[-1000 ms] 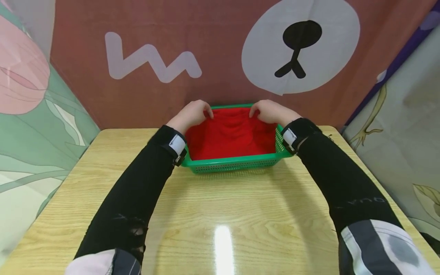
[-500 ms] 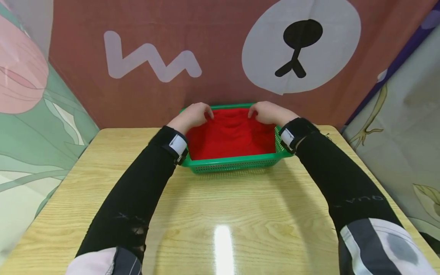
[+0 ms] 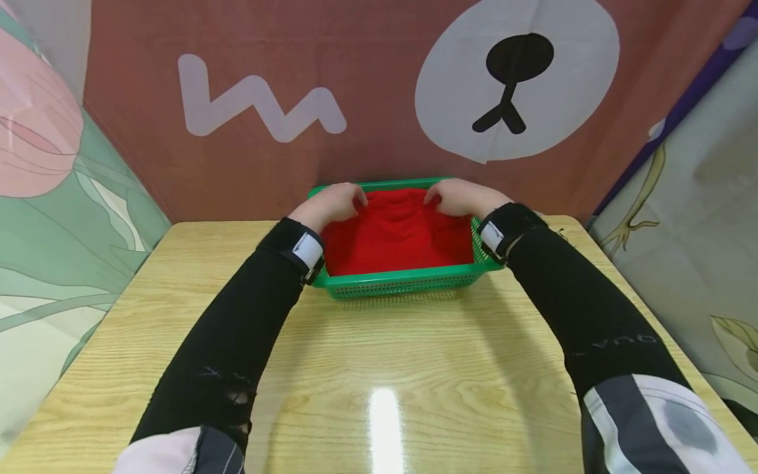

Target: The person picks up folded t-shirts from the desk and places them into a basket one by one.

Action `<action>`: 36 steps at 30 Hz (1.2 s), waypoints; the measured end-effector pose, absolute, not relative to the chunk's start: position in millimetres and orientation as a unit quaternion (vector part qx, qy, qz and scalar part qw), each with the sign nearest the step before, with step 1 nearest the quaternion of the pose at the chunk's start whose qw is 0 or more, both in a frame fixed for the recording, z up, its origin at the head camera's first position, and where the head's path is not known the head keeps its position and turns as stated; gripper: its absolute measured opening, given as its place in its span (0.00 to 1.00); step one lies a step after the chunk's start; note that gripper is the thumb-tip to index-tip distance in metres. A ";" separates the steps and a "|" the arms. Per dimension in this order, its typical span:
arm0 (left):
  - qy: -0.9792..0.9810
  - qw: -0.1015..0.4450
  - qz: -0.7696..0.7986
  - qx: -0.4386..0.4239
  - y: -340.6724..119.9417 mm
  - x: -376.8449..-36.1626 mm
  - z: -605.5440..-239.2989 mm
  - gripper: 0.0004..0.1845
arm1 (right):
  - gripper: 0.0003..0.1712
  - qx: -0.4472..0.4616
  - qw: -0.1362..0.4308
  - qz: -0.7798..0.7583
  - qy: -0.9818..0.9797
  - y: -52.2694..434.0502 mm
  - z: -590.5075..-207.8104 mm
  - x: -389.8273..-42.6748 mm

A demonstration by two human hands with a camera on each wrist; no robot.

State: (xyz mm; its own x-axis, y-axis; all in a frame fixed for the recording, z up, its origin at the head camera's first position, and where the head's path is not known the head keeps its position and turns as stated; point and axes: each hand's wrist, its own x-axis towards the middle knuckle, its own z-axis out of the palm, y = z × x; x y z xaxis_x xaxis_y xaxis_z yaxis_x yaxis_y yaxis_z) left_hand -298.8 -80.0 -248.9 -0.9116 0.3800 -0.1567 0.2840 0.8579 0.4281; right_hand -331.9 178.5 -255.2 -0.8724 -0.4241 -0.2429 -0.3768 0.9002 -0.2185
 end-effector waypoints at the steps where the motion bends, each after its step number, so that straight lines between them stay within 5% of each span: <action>1: 0.956 0.122 0.202 0.173 -79.6 -298.6 -248.8 0.19 | 0.24 -0.209 0.145 -0.082 0.964 178.3 -255.3 -331.9; 22: 0.956 0.146 0.176 0.181 -80.2 -301.1 -250.6 0.23 | 0.26 -0.227 0.152 -0.070 0.959 175.8 -259.6 -332.2; 36: 0.962 0.138 0.153 0.180 -79.4 -303.5 -252.1 0.23 | 0.35 -0.210 0.166 -0.092 0.959 176.8 -258.1 -329.9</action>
